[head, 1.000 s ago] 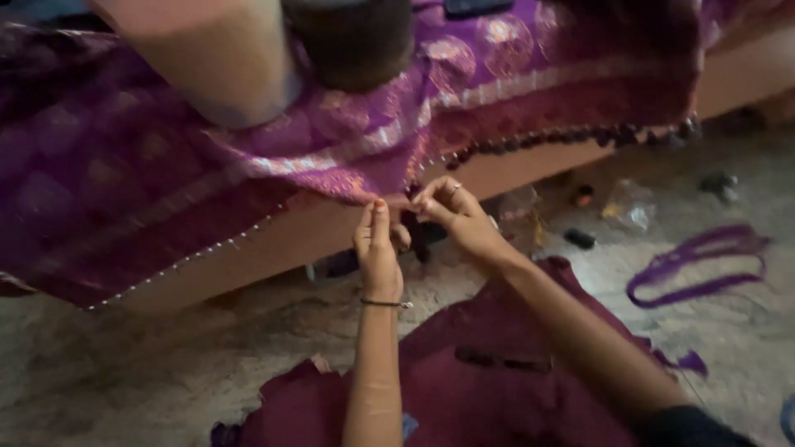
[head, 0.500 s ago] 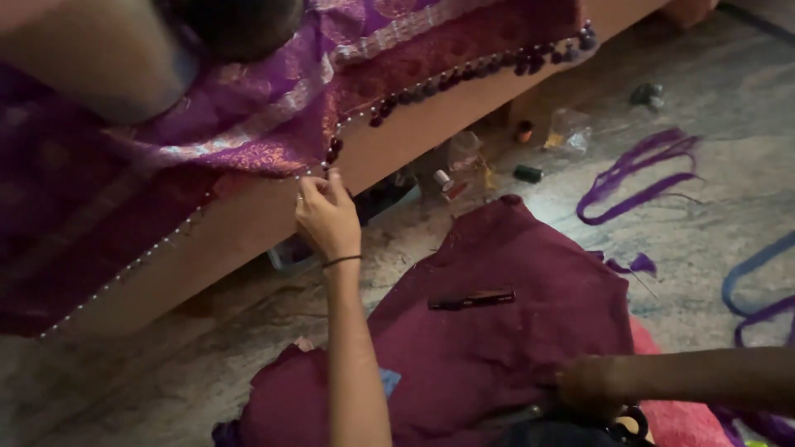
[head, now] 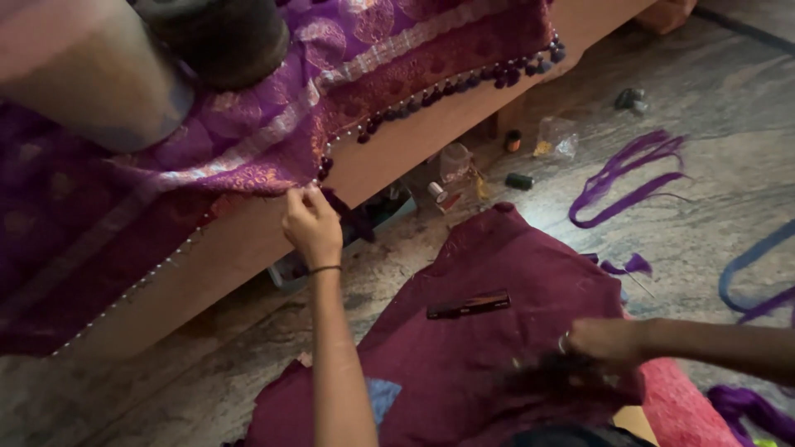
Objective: Attaching decorative beads and tassels to the edge of a purple fabric piece.
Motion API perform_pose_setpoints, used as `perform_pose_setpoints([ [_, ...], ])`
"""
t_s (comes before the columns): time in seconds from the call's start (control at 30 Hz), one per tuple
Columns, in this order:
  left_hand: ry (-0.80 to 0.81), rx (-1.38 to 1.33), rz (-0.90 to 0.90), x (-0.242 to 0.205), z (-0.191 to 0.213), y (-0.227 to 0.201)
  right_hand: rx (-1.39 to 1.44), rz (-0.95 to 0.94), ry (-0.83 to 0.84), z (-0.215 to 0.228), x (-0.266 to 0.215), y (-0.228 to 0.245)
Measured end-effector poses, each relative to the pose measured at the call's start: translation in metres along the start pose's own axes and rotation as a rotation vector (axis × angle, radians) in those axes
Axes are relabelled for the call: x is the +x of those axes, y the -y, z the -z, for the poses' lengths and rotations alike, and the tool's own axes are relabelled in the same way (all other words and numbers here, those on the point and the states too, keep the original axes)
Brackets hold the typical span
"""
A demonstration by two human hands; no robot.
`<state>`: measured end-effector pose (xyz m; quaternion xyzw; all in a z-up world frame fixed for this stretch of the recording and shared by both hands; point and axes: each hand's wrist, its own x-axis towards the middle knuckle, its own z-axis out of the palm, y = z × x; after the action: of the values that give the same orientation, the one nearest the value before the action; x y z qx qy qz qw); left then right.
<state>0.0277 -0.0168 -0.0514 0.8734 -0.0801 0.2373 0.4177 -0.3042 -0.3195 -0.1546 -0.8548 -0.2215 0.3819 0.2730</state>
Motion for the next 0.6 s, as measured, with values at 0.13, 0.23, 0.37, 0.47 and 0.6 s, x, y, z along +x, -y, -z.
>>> perform_pose_setpoints([
  [0.13,0.117,-0.63,0.286,-0.009,-0.005,0.019,0.529,-0.139,-0.284,0.037,0.034,0.0],
  [0.23,0.146,-0.901,0.411,-0.013,-0.001,0.034,0.611,-0.059,-0.384,0.096,0.048,0.045],
  [0.37,0.142,-1.016,0.523,-0.012,0.007,0.029,0.563,0.014,-0.451,0.127,0.077,0.044],
  [0.47,0.15,-1.154,0.512,-0.012,0.005,0.036,0.61,0.044,-0.442,0.139,0.086,0.051],
  [0.6,0.163,-1.181,0.487,-0.012,0.003,0.041,0.737,-0.001,-0.397,0.158,0.082,0.075],
])
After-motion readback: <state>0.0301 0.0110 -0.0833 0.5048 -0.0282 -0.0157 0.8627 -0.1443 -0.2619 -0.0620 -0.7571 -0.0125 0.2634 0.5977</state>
